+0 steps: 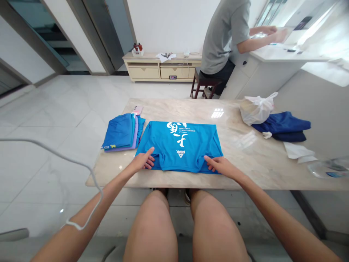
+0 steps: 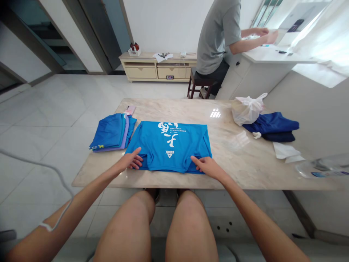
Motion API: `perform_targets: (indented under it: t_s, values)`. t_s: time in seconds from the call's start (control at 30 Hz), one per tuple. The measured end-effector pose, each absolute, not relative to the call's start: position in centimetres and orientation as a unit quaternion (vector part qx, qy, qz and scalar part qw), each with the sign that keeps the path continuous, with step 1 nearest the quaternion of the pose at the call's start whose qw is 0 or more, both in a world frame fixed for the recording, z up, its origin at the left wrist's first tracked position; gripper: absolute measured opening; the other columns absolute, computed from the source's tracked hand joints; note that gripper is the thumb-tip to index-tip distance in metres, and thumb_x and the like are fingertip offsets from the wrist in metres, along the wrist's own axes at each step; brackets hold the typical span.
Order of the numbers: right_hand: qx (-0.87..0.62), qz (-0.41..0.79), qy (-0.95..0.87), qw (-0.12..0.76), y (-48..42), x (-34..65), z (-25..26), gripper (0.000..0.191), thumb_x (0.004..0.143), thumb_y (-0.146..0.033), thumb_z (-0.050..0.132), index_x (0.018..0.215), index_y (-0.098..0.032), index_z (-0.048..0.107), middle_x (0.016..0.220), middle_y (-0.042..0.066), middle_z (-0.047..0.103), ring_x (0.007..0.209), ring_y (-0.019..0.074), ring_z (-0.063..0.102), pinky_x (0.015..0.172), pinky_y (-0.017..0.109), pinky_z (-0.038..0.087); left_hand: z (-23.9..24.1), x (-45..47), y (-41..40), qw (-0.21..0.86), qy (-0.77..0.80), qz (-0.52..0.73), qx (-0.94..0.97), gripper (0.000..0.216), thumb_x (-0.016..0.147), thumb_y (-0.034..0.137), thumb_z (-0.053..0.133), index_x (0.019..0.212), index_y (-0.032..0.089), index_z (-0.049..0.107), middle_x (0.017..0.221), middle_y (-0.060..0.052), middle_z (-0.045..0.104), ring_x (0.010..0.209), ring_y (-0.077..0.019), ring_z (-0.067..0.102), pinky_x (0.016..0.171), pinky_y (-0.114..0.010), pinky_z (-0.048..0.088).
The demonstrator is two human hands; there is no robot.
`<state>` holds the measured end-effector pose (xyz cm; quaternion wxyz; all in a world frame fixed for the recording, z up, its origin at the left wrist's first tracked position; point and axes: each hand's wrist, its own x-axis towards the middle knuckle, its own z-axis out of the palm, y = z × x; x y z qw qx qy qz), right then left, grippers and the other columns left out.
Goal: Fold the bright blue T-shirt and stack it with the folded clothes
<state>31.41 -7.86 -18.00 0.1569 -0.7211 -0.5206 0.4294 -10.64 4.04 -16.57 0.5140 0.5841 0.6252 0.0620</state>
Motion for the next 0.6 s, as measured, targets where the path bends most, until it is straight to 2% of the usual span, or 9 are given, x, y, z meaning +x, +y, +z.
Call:
perform_targets:
  t_s: [0.1,0.23,0.33,0.43,0.53,0.6]
  values:
    - [-0.799,0.361,-0.464,0.126,-5.9,33.0,-17.0,0.077,0.099,-0.088,0.043,0.081,-0.021,0.076,0.087,0.016,0.080,0.082,0.0306,0.078,0.071,0.038,0.059,-15.4,-10.3,6.7,0.537,0.666,0.040,0.516,0.091,0.083,0.102,0.042,0.081,0.018,0.075,0.087,-0.019,0.082,0.078,-0.0302,0.081,0.058,-0.031,0.052]
    - [-0.854,0.202,-0.476,0.061,-4.5,32.9,-16.7,0.072,0.096,-0.087,0.051,0.094,-0.021,0.078,0.097,0.021,0.080,0.100,0.0409,0.078,0.079,0.046,0.058,-16.0,-8.8,8.1,0.469,0.687,0.044,0.553,0.068,0.080,0.085,0.069,0.070,0.018,0.072,0.080,-0.016,0.081,0.071,-0.0261,0.077,0.060,-0.030,0.052]
    - [-0.839,0.183,-0.509,0.048,-4.9,33.0,-17.3,0.047,0.095,-0.066,0.069,0.106,-0.022,0.078,0.108,0.018,0.081,0.104,0.0379,0.078,0.077,0.040,0.056,-17.2,-9.1,7.7,0.416,0.650,0.058,0.633,0.049,0.078,0.066,0.079,0.063,0.021,0.070,0.072,-0.011,0.078,0.069,-0.0237,0.074,0.063,-0.030,0.052]
    - [-0.821,0.206,-0.532,0.020,-5.6,34.7,-17.9,0.021,0.089,-0.045,0.077,0.092,-0.025,0.080,0.100,0.012,0.082,0.094,0.0322,0.078,0.070,0.035,0.052,-17.7,-11.6,7.6,0.390,0.619,0.038,0.681,0.040,0.078,0.060,0.078,0.063,0.023,0.070,0.068,-0.007,0.077,0.068,-0.0241,0.073,0.064,-0.030,0.051]
    - [-0.804,0.231,-0.548,0.026,-4.8,37.3,-18.0,0.024,0.085,-0.047,0.081,0.076,-0.025,0.078,0.082,0.010,0.080,0.082,0.0290,0.076,0.068,0.033,0.051,-17.2,-13.9,9.0,0.285,0.633,0.028,0.719,0.036,0.076,0.060,0.080,0.074,0.024,0.074,0.075,-0.007,0.080,0.076,-0.0285,0.075,0.064,-0.031,0.049]
    - [-0.806,0.216,-0.546,0.072,-3.0,38.4,-17.9,0.029,0.089,-0.051,0.078,0.079,-0.023,0.079,0.083,0.011,0.081,0.083,0.0298,0.076,0.071,0.034,0.053,-16.7,-13.9,10.9,0.222,0.647,0.067,0.727,0.037,0.080,0.061,0.078,0.083,0.025,0.075,0.089,-0.009,0.083,0.088,-0.0323,0.077,0.069,-0.033,0.050]
